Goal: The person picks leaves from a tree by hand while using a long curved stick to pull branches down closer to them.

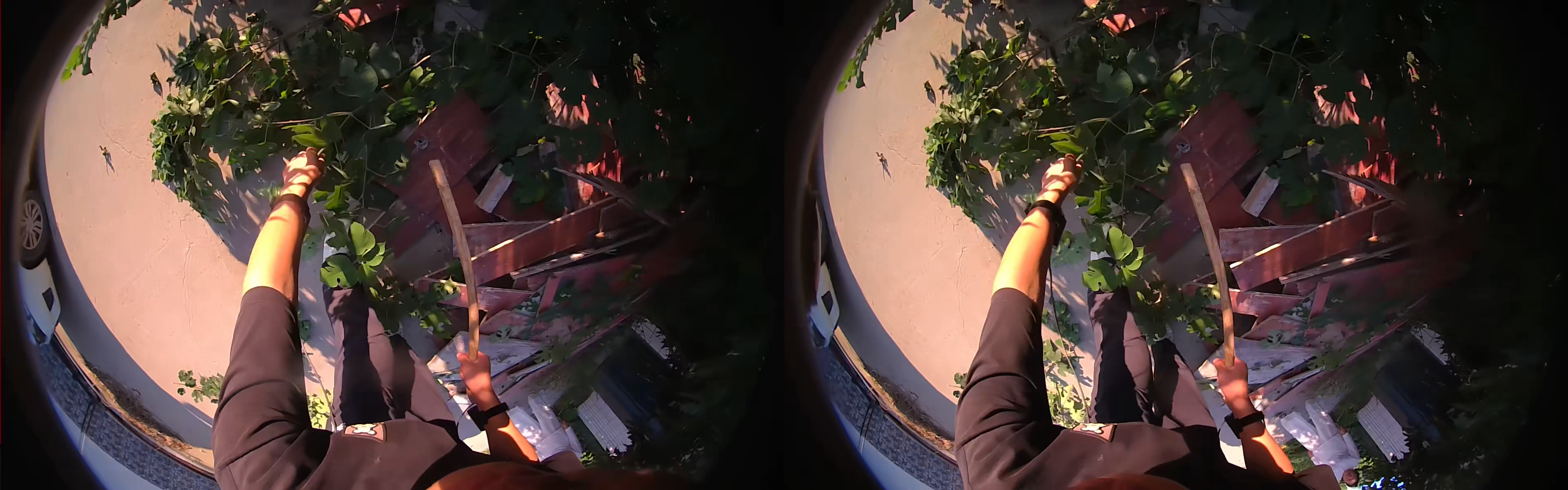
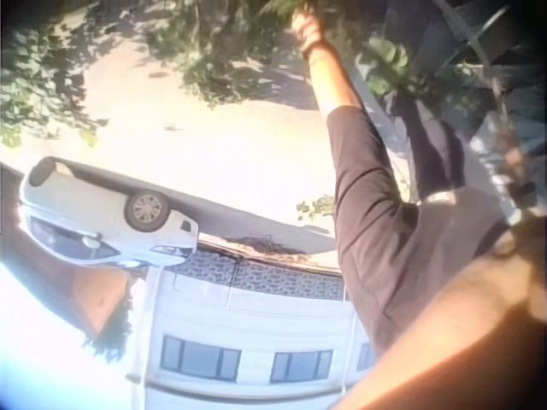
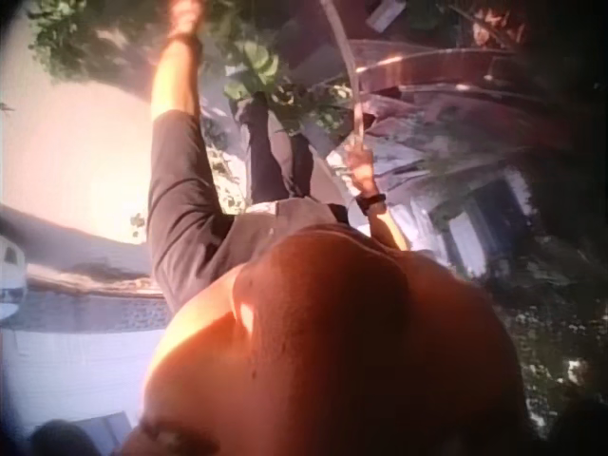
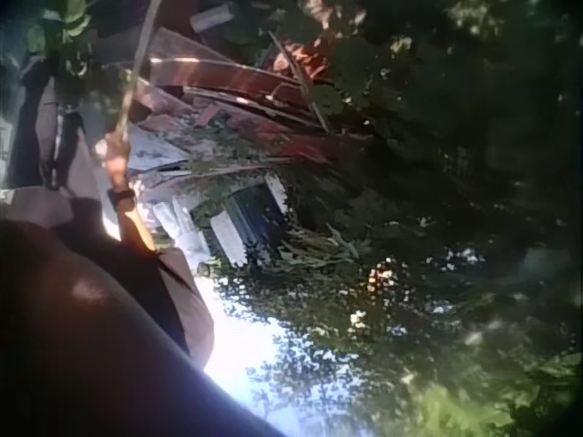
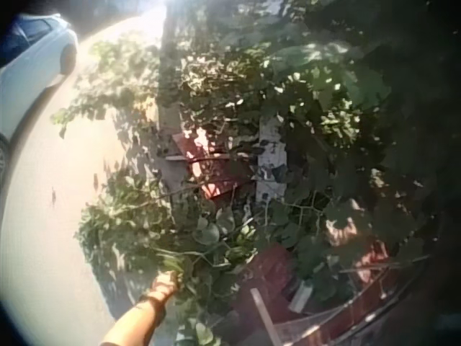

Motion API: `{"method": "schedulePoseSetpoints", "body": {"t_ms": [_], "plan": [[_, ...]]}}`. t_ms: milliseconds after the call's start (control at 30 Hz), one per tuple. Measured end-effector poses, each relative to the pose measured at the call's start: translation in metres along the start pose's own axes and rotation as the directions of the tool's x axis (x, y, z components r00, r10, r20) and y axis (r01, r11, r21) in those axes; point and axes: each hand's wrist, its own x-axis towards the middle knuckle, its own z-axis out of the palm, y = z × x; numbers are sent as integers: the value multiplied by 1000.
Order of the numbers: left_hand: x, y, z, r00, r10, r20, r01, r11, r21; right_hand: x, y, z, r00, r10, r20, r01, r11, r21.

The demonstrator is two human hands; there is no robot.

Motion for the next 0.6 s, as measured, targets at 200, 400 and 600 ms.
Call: {"method": "schedulePoseSetpoints", "body": {"t_ms": [200,400,600], "plan": [[-54,29,-67,927,239,-288,-278,955,-102,-28,-30,0,995,-95,-11,94,995,-12],[-75,69,-173,871,331,-364,-329,942,70,-54,-83,-23,914,-406,10,403,905,-138],[-119,114,-138,900,323,-293,-325,945,42,-62,-78,-42,905,-423,-45,421,905,-62]]}}
